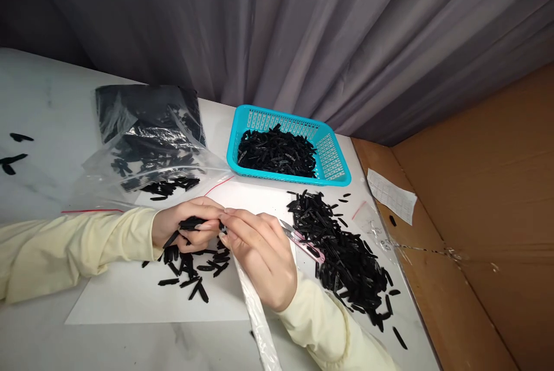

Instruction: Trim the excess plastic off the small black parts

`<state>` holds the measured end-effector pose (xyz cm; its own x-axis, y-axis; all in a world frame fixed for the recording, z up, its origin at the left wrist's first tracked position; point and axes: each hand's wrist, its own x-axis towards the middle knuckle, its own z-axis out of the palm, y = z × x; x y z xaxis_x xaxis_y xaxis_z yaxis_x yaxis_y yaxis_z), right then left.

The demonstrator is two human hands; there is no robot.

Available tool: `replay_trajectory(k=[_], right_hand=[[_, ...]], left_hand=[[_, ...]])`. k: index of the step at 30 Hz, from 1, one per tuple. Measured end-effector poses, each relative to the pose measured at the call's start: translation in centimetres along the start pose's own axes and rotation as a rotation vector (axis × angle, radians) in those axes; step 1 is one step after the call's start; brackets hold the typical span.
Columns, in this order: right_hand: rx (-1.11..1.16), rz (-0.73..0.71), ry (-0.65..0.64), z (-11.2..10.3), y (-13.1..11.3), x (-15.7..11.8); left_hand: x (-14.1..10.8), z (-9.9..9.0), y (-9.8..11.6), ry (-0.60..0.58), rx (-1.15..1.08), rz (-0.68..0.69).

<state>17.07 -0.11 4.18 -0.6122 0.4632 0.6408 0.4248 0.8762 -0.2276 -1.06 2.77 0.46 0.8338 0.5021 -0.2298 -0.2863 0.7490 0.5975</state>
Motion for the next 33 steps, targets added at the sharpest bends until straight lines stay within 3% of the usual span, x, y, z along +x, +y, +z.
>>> replay_trajectory(k=[11, 14, 17, 21, 23, 33], right_hand=[[-0.016, 0.039, 0.036, 0.7, 0.8, -0.7], [0.120, 0.168, 0.113, 0.6, 1.0, -0.6], [0.395, 0.365, 0.171, -0.2, 0.9, 0.1], [0.652, 0.778, -0.028, -2.0, 0.5, 1.3], [0.675, 0.900, -0.098, -2.7, 0.3, 1.8], [0.918, 1.124, -0.173, -3.3, 0.3, 1.9]], left_hand=[[0.0, 0.5, -0.1, 0.097, 0.094, -0.050], [-0.1, 0.8, -0.1, 0.124, 0.132, -0.054], [-0.1, 0.9, -0.1, 0.149, 0.164, -0.031], [-0.2, 0.7, -0.1, 0.167, 0.178, -0.023], [-0.2, 0.7, -0.2, 0.167, 0.188, -0.009], [-0.3, 1.0, 0.1, 0.184, 0.322, 0.013]])
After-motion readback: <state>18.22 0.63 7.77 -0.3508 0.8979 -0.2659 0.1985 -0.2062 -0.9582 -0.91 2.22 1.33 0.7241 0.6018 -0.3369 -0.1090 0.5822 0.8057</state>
